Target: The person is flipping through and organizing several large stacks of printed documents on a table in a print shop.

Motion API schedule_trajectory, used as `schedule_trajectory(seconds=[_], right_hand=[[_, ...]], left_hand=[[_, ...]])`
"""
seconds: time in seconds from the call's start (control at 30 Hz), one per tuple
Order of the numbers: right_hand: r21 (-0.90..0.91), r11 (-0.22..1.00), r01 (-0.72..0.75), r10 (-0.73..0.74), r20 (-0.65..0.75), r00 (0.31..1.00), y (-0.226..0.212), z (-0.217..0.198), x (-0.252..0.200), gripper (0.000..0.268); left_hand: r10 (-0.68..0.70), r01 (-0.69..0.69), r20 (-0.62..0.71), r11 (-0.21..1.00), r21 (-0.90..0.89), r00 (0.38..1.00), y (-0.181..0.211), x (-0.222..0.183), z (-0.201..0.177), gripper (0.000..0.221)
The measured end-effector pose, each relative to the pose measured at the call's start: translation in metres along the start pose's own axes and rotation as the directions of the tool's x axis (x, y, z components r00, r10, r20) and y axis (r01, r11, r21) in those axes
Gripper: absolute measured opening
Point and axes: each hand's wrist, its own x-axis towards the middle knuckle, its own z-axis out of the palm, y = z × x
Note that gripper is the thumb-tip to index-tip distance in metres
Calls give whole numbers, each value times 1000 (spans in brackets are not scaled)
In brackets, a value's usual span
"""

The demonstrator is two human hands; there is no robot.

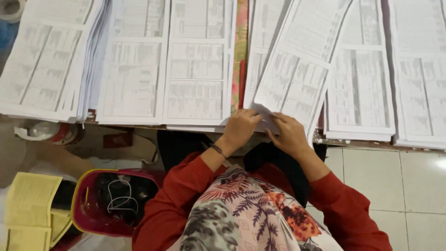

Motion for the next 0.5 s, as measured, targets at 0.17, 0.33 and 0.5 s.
schedule_trajectory(seconds=[0.17, 0.33, 0.5], right_hand=[[-14, 981, -193, 193, 137, 972, 70, -15, 20, 23], [-79, 967, -241, 218, -228, 949, 37, -123, 112, 81], [-93, 983, 159, -177, -247, 953, 9, -59, 156, 54]], left_hand=[[-127, 102, -110, 972, -211, 986, -15, 10, -70, 53], [-324, 324, -15, 946, -12, 946, -98, -43, -155, 81], [-333, 322, 63, 936, 145, 941, -124, -113, -168, 52]])
